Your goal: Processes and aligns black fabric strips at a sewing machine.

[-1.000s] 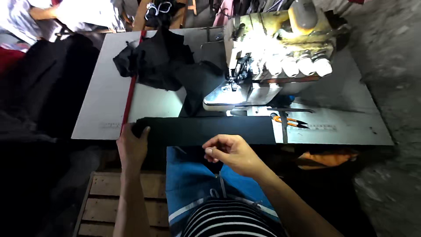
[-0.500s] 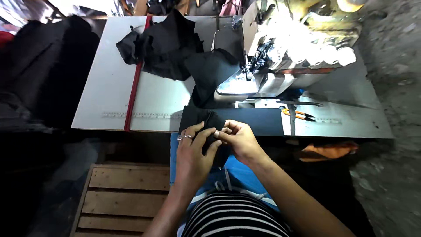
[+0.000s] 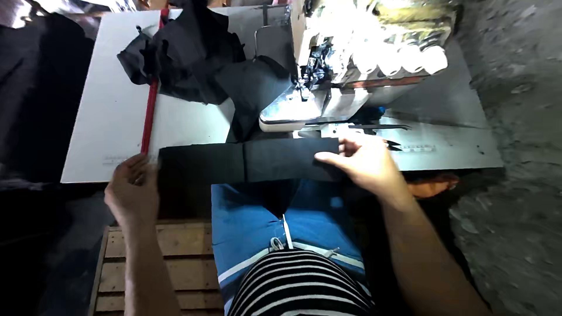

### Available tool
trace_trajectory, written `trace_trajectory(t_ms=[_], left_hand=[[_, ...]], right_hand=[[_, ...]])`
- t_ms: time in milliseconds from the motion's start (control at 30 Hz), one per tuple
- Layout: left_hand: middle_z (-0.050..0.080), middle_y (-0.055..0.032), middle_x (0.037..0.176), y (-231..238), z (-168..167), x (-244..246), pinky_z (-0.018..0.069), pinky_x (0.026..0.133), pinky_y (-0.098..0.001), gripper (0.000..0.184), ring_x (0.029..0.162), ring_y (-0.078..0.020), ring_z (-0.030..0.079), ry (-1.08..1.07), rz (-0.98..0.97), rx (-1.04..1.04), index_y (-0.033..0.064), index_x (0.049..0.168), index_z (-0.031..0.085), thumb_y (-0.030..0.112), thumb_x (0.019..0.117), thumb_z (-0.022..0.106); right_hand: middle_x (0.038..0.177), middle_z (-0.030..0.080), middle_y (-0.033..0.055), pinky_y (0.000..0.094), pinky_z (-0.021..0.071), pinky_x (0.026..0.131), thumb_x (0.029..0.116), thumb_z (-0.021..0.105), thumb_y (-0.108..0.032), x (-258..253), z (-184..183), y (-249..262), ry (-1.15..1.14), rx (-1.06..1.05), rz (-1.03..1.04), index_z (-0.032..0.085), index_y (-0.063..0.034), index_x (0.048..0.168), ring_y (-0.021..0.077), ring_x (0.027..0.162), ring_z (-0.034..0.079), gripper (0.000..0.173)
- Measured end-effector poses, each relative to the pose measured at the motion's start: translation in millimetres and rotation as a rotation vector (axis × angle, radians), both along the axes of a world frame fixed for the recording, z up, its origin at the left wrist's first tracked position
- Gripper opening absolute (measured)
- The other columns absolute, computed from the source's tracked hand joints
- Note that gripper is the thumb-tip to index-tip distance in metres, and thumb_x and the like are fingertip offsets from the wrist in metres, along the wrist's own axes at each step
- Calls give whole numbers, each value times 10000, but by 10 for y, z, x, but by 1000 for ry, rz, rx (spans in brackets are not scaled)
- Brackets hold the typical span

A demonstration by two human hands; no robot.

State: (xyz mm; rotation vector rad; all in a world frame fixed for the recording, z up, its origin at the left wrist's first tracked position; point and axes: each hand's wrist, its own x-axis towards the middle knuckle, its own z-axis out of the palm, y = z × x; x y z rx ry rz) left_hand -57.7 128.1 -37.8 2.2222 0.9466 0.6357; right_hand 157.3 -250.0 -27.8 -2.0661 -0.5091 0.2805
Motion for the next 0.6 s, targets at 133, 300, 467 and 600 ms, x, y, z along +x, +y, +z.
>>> trace_trajectory(t_ms=[133,300,467,600], left_hand=[[687,-190,1213,-560,159,169,576,908,-415,317,1046,-222,696,-2,-117,66,-17,1260,642,198,1032,595],[707,-31,897,-1318,-79,936,530,787,-532,376,840,-225,667,227,-400,187,139,957,754,510,928,698],[709,-21,942,-1898,204,1226,552,749,-390,96,867,-160,673,19,-635,273,112,965,723,173,892,723],[754,2,982,-2403,747,1316,562,826,-260,72,959,-79,695,-335,-982,146,112,986,762,96,932,718]], right_hand=[[687,667,12,334,517,522,788,907,-194,237,-78,-523,96,-222,-110,706,-111,919,115,540,587,254],[781,661,34,377,524,601,790,911,-214,236,-217,-540,1,-213,-202,695,-97,957,139,644,607,297],[1161,688,24,319,571,894,794,864,-339,141,-95,-701,-318,-81,-148,693,-123,1200,117,1053,659,491],[1278,680,38,356,483,1102,824,781,-275,177,157,-637,-445,1,228,688,-97,1289,161,1255,600,506]])
